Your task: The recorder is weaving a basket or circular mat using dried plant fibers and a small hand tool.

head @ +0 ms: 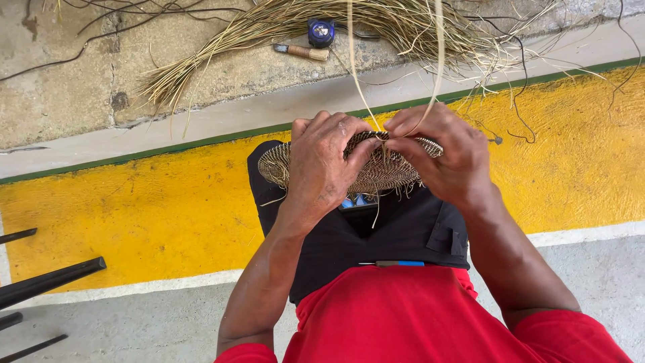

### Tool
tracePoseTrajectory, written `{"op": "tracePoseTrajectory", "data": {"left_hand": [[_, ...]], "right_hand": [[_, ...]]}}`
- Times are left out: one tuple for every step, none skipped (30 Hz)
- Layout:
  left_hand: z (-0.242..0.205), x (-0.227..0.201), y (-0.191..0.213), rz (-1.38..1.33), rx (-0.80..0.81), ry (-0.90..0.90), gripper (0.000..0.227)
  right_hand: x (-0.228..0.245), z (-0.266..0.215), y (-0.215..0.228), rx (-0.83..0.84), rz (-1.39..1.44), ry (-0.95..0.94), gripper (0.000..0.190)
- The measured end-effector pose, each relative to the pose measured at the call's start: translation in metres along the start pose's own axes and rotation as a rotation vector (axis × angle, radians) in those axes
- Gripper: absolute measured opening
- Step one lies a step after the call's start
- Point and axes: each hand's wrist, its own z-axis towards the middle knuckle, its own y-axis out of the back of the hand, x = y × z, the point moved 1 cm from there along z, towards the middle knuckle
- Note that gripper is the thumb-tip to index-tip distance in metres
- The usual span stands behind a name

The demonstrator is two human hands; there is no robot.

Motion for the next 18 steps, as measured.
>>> {"op": "tracePoseTrajectory", "data": {"left_hand": [[-0.001, 0.000, 0.000, 0.003, 0.002, -0.003, 0.020], [-0.001, 0.001, 0.000, 0.008, 0.001, -0.003, 0.020], [-0.001, 0.000, 0.000, 0.010, -0.003, 0.001, 0.020], [-0.002, 0.000, 0.000, 0.006, -0.001, -0.007, 0.020], [-0.003, -0.001, 0.000, 0.002, 0.002, -0.015, 0.020], [-0.003, -0.001, 0.000, 0.002, -0.001, -0.014, 0.020], [-0.004, 0.000, -0.001, 0.000, 0.003, -0.010, 0.021], [-0.005, 0.001, -0.001, -0.005, 0.010, -0.002, 0.021], [-0.005, 0.002, 0.000, -0.006, 0.010, 0.001, 0.021], [-0.005, 0.003, 0.000, 0.002, 0.010, -0.013, 0.022], [-0.006, 0.004, -0.001, 0.011, 0.010, -0.027, 0.023], [-0.005, 0.005, -0.001, -0.002, 0.021, -0.010, 0.023], [-0.004, 0.006, -0.001, 0.013, 0.020, -0.035, 0.024], [-0.008, 0.006, -0.003, 0.025, 0.029, -0.054, 0.026], [-0.014, 0.003, -0.003, 0.011, 0.050, -0.031, 0.026], [-0.011, 0.003, -0.001, 0.016, 0.032, -0.054, 0.025], [-0.008, 0.002, 0.001, 0.020, 0.015, -0.076, 0.025], [-0.008, 0.003, 0.000, 0.018, 0.014, -0.077, 0.025]], "right_hand": [[0.001, 0.001, -0.002, 0.036, -0.193, 0.102, 0.025], [0.002, 0.003, -0.003, 0.076, -0.383, 0.207, 0.027], [0.005, 0.009, -0.003, 0.081, -0.381, 0.210, 0.027], [0.010, 0.013, -0.003, 0.092, -0.500, 0.266, 0.029], [0.014, 0.016, -0.003, 0.103, -0.619, 0.322, 0.030], [0.009, 0.015, -0.002, 0.105, -0.619, 0.325, 0.030], [0.004, 0.013, -0.001, 0.132, -0.582, 0.306, 0.030], [0.000, 0.011, 0.000, 0.161, -0.543, 0.283, 0.029], [-0.003, 0.010, -0.001, 0.164, -0.543, 0.282, 0.029], [-0.005, 0.009, -0.001, 0.162, -0.534, 0.268, 0.029], [-0.009, 0.007, -0.001, 0.159, -0.525, 0.254, 0.029], [-0.011, 0.006, -0.001, 0.172, -0.521, 0.234, 0.029], [-0.014, 0.006, -0.001, 0.150, -0.531, 0.242, 0.028], [-0.016, 0.000, -0.002, 0.129, -0.535, 0.240, 0.028], [-0.014, -0.009, -0.005, 0.142, -0.528, 0.209, 0.028], [-0.015, -0.008, -0.006, 0.113, -0.506, 0.218, 0.027], [-0.015, -0.007, -0.007, 0.084, -0.484, 0.227, 0.027], [-0.015, -0.006, -0.008, 0.084, -0.486, 0.228, 0.027]]}}
